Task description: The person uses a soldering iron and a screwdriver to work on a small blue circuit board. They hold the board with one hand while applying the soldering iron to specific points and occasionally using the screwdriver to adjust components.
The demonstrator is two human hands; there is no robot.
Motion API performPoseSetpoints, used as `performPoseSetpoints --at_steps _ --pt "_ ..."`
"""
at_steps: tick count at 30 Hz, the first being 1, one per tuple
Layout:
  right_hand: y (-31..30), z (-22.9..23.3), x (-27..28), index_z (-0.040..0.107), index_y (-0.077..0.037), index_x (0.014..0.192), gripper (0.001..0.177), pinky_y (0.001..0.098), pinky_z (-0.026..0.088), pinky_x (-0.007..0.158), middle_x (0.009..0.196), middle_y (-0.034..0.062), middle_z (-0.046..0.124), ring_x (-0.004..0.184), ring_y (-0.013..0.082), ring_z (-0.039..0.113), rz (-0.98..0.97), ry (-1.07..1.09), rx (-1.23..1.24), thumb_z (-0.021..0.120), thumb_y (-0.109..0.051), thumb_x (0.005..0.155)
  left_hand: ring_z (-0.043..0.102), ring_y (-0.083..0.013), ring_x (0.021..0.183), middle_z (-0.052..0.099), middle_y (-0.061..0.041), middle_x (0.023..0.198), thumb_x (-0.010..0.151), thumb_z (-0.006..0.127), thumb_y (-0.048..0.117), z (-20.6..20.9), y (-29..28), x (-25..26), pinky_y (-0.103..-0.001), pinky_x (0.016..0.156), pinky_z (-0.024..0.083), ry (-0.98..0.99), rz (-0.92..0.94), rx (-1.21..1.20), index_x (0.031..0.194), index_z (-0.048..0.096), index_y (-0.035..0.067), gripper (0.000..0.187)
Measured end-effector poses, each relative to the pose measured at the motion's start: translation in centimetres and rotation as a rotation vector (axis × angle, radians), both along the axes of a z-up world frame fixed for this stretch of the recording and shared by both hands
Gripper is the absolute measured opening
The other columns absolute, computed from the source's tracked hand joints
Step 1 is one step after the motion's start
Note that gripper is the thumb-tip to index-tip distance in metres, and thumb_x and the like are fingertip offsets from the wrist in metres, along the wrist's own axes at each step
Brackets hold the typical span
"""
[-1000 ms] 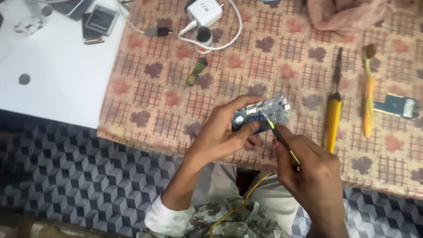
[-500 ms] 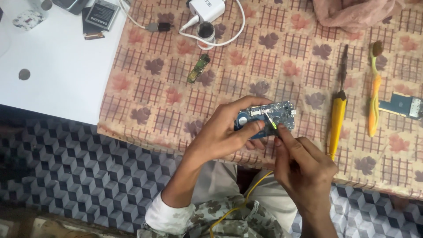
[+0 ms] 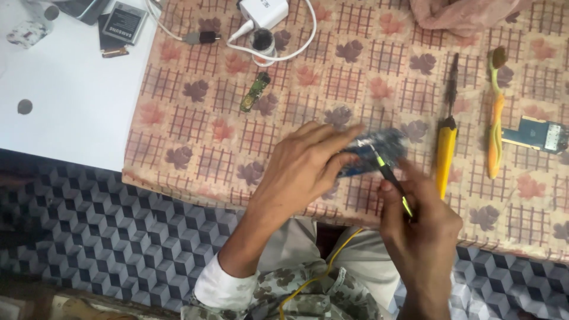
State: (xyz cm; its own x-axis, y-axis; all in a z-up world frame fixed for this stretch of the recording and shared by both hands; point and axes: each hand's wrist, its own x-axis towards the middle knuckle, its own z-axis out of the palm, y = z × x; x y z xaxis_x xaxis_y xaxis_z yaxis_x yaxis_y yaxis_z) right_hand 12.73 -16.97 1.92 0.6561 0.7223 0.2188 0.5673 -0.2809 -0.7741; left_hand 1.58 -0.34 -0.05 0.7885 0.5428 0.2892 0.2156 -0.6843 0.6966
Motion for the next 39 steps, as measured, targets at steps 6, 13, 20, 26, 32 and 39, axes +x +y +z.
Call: performPoseSetpoints --at_steps 6,13,20,26,32,39 --pt "-1.4 2.0 0.7 0.065 -0.001 0.131 0.029 0.0268 0.049 0.063 0.098 0.0143 0.076 0.077 0.0145 0.067 -0.147 0.103 0.032 0.063 0.003 0.102 0.059 -0.0285 0.117 0.060 -0.013 0.130 0.073 0.063 -0.005 0.7 -0.2 0.8 -0.041 0.087 0.053 0.093 0.011 0.321 0.117 0.075 0.010 0.048" --pt "1.5 1.0 1.2 0.066 -0.001 0.133 0.045 0.0358 0.054 0.065 0.105 0.0166 0.065 0.070 0.0235 0.065 0.034 -0.189 -0.004 0.059 0.010 0.089 0.063 -0.0249 0.110 0.062 -0.007 0.121 0.088 0.075 0.009 1.0 -0.2 1.8 -0.040 0.089 0.055 0.070 -0.037 0.125 0.119 0.073 0.008 0.031" --pt "3.6 0.3 1.2 0.070 -0.003 0.130 0.039 0.0386 0.053 0.059 0.099 0.0155 0.063 0.067 0.0261 0.064 -0.013 -0.286 -0.145 0.077 -0.013 0.093 0.067 -0.0292 0.094 0.068 -0.009 0.099 0.085 0.079 0.013 0.9 0.4 1.4 -0.041 0.078 0.053 -0.057 0.006 0.016 0.103 0.071 0.003 0.023" --pt "3.5 0.0 1.1 0.071 -0.003 0.128 0.035 0.0366 0.051 0.059 0.097 0.0133 0.062 0.065 0.0222 0.061 -0.010 -0.289 -0.120 0.078 -0.011 0.094 0.069 -0.0277 0.088 0.070 -0.008 0.094 0.086 0.076 0.006 0.9 0.5 1.3 -0.039 0.077 0.053 -0.098 0.057 -0.057 0.100 0.069 0.005 0.015" --pt "3.8 0.0 1.1 0.071 -0.002 0.127 0.038 0.0332 0.049 0.058 0.096 0.0111 0.063 0.061 0.0176 0.058 -0.028 -0.242 -0.094 0.081 -0.008 0.091 0.065 -0.0279 0.083 0.067 -0.010 0.090 0.081 0.077 0.005 1.6 0.9 0.5 -0.040 0.074 0.051 -0.020 -0.022 -0.098 0.093 0.066 0.002 0.017" --pt "3.8 -0.2 1.5 0.072 -0.003 0.127 0.039 0.0340 0.049 0.059 0.095 0.0110 0.064 0.062 0.0186 0.058 -0.012 -0.220 -0.107 0.082 -0.009 0.090 0.064 -0.0273 0.093 0.066 -0.011 0.100 0.083 0.077 0.007 1.3 0.8 0.2 -0.041 0.081 0.053 -0.028 -0.089 -0.070 0.093 0.064 -0.001 0.018"
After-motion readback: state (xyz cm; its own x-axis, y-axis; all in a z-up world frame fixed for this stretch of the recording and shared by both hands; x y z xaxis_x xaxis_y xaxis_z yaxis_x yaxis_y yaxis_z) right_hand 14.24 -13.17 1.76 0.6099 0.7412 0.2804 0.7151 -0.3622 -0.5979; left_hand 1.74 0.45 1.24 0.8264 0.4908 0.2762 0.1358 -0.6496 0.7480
